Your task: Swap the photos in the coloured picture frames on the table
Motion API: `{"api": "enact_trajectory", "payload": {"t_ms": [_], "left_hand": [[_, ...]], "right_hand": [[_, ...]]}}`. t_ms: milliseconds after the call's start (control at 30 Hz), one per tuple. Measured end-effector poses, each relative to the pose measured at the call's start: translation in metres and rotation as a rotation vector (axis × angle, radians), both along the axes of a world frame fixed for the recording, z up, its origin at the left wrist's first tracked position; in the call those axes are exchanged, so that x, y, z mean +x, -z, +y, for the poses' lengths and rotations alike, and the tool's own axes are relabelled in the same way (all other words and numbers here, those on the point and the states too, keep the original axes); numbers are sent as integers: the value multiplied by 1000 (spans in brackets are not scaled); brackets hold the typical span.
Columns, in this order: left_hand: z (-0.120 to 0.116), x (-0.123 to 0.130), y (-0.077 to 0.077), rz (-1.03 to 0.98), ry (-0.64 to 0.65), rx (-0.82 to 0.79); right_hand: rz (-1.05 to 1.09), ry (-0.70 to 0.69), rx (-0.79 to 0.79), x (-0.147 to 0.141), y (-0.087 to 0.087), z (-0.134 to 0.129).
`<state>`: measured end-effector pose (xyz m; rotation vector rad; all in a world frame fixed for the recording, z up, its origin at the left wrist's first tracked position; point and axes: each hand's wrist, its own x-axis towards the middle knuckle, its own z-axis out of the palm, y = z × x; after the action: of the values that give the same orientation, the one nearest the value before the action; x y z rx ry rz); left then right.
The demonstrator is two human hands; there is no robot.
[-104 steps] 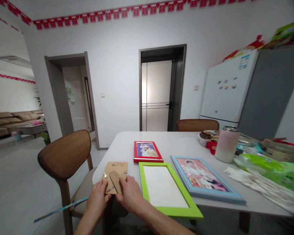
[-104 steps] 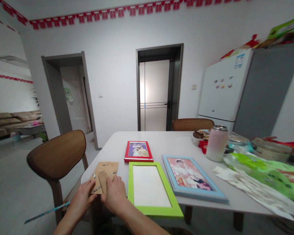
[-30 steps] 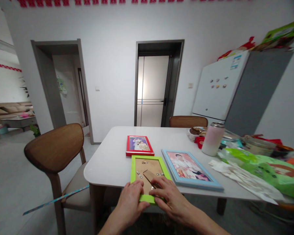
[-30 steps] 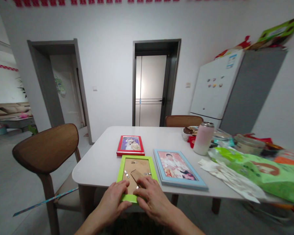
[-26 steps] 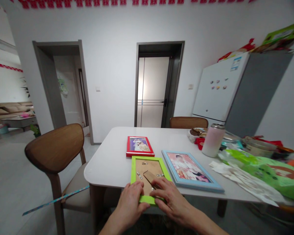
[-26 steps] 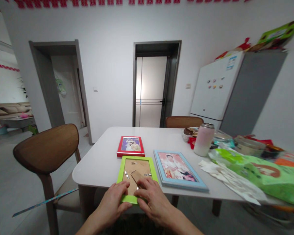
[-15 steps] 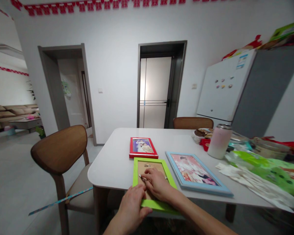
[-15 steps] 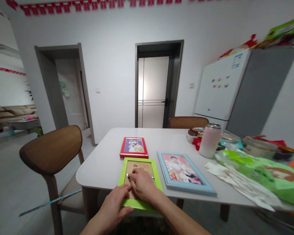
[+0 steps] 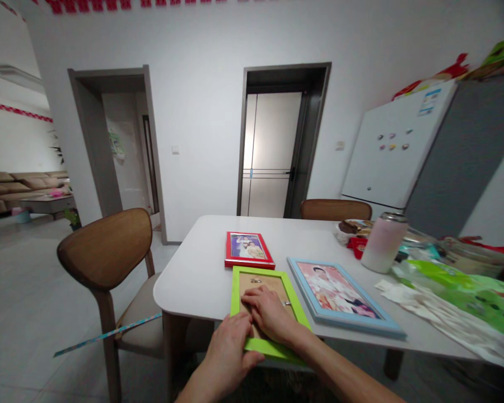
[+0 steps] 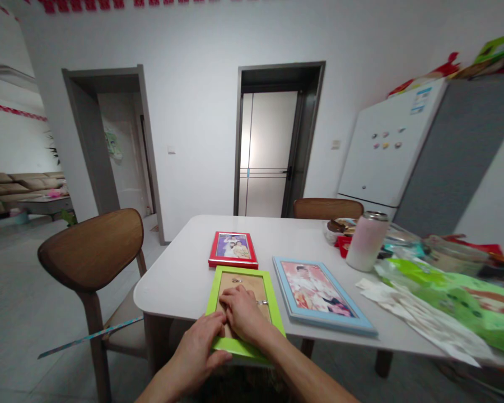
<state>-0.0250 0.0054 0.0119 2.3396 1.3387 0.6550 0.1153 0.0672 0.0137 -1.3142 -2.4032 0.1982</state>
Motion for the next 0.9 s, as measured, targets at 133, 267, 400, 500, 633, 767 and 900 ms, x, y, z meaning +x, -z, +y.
{"api": "enact_trajectory", "payload": {"t_ms": [133, 267, 400, 500, 633, 767, 900], "left_hand": [[0, 1, -1, 6, -8, -20], [1, 1, 1, 9, -18, -32], [2, 0, 5, -4, -26, -46], [2, 0, 8, 27, -36, -76], [0, 1, 9, 43, -47, -81], [-3, 3, 6, 69, -56, -84], [-5, 4, 3, 126, -62, -63]], "right_hand": [[-20, -76, -3, 0, -6, -5], [-1, -110, 32, 1, -1, -5], [112, 15, 65, 9, 8, 14], [188, 248, 41, 15, 11, 37], [184, 357, -48, 16, 11, 60], [186, 393, -131, 9, 8, 65], [204, 394, -164, 5, -2, 62]]}}
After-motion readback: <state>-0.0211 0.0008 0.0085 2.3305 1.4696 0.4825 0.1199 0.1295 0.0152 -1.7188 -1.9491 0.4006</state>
